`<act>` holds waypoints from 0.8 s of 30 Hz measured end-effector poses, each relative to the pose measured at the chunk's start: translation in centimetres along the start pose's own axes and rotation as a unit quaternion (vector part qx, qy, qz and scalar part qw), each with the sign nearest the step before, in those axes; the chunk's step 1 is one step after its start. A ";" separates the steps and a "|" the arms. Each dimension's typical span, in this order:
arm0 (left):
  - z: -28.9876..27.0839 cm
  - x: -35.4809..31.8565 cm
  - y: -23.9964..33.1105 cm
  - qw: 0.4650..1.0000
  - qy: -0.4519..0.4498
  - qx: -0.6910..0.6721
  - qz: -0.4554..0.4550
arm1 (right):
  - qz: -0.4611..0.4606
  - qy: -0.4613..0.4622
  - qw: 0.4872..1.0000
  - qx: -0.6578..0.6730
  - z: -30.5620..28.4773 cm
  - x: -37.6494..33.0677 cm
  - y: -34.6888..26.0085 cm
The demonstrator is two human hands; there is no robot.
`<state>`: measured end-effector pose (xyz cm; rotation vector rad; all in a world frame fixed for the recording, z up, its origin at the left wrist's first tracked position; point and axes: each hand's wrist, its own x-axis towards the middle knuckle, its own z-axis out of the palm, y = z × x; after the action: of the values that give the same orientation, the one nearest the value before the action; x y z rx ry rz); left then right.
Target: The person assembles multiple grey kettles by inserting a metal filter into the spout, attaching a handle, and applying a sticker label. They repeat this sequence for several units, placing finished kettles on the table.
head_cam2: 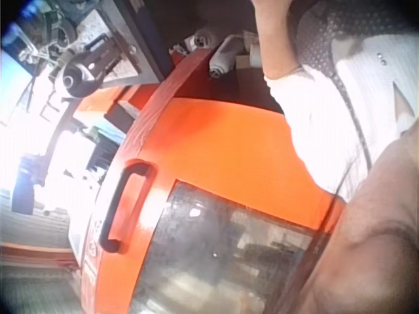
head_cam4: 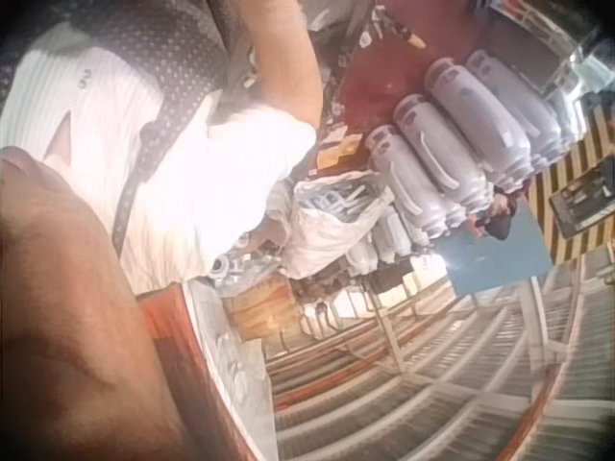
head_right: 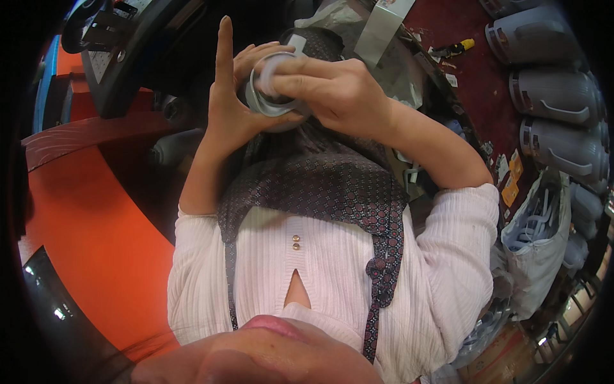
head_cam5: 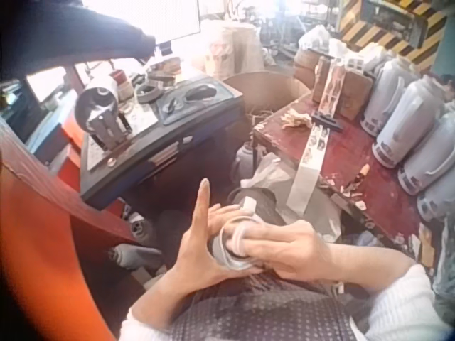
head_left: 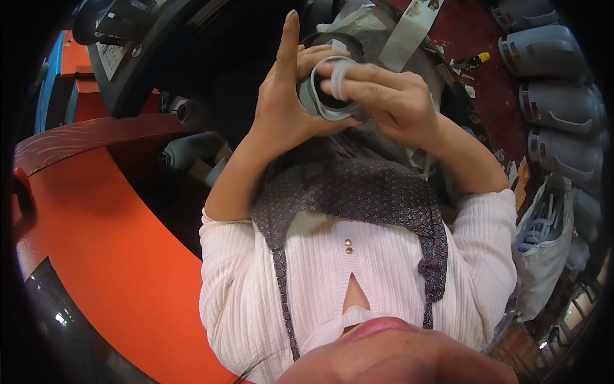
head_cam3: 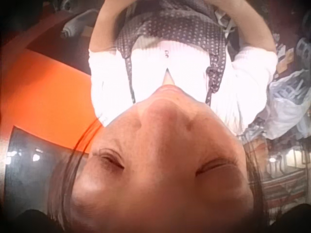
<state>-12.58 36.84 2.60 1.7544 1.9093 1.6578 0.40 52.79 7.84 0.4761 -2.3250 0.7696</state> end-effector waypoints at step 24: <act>-5.5 0.9 -1.5 0.999 0.005 0.039 0.010 | 0.012 -0.192 0.973 -0.129 0.0 -2.0 -1.8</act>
<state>-17.52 34.39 4.35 1.8021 1.9944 1.6207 2.78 51.65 7.27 0.5150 -2.7449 0.4001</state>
